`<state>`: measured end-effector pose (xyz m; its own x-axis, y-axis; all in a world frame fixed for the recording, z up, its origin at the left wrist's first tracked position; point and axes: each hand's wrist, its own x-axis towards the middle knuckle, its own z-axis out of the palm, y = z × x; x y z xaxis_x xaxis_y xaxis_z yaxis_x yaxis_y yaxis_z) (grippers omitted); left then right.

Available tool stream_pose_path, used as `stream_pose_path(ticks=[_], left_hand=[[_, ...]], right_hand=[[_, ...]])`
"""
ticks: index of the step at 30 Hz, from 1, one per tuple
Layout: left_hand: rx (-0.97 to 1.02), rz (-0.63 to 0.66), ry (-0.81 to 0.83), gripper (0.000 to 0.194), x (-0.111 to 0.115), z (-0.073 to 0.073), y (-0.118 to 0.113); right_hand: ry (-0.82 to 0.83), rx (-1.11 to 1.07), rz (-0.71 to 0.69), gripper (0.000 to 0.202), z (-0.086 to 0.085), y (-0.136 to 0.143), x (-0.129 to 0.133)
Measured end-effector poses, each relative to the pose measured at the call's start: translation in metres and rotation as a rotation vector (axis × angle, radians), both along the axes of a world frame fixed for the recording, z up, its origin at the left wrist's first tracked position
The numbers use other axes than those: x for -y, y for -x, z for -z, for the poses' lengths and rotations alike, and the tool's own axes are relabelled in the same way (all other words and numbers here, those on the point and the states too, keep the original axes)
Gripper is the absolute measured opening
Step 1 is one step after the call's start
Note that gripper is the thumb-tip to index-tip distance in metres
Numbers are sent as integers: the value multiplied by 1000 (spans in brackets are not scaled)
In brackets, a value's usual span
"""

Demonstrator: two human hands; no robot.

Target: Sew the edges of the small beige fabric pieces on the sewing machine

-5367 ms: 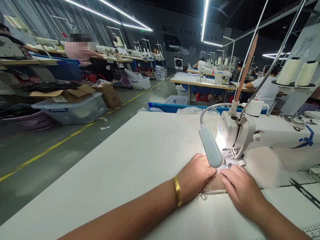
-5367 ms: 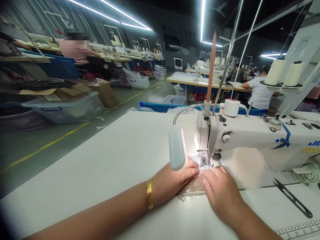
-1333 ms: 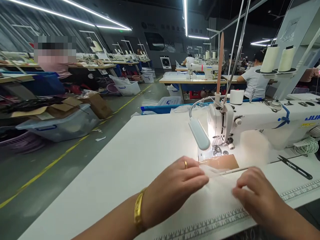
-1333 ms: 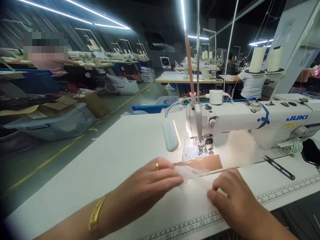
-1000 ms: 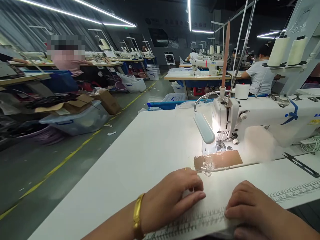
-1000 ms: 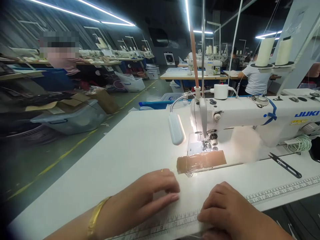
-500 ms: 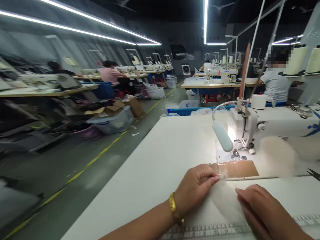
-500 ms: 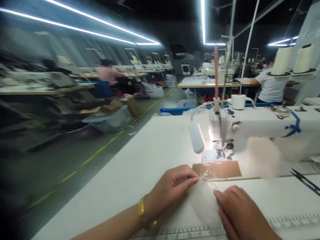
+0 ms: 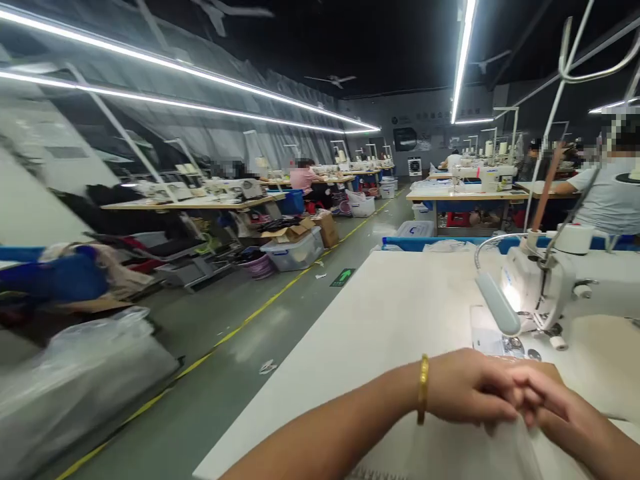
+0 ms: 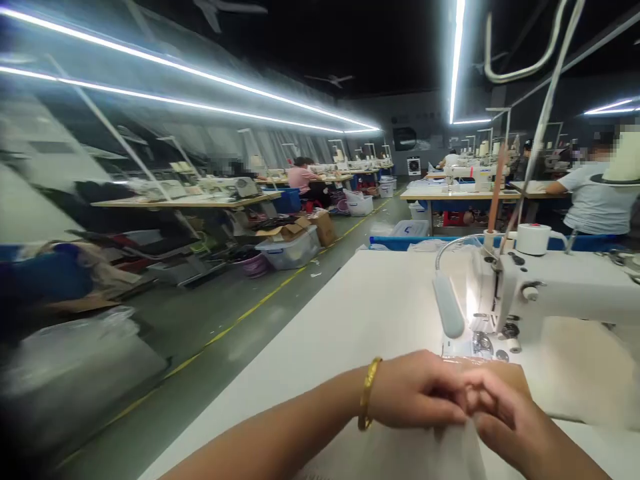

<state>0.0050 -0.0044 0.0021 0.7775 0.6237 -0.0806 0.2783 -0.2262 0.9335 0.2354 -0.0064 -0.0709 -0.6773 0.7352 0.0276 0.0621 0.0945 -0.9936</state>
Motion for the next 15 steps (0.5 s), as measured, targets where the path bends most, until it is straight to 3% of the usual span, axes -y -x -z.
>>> stream_pose_path(ticks=[5, 9, 15], left_hand=[[-74, -298, -82, 16, -17, 8, 8], [-56, -345, 11, 21, -23, 14, 7], [-63, -397, -11, 29, -24, 20, -4]], right_hand=[[-1, 88, 168, 33, -15, 15, -16], [-29, 90, 292, 23, -12, 11, -15], [-25, 71, 342, 18, -10, 12, -13]])
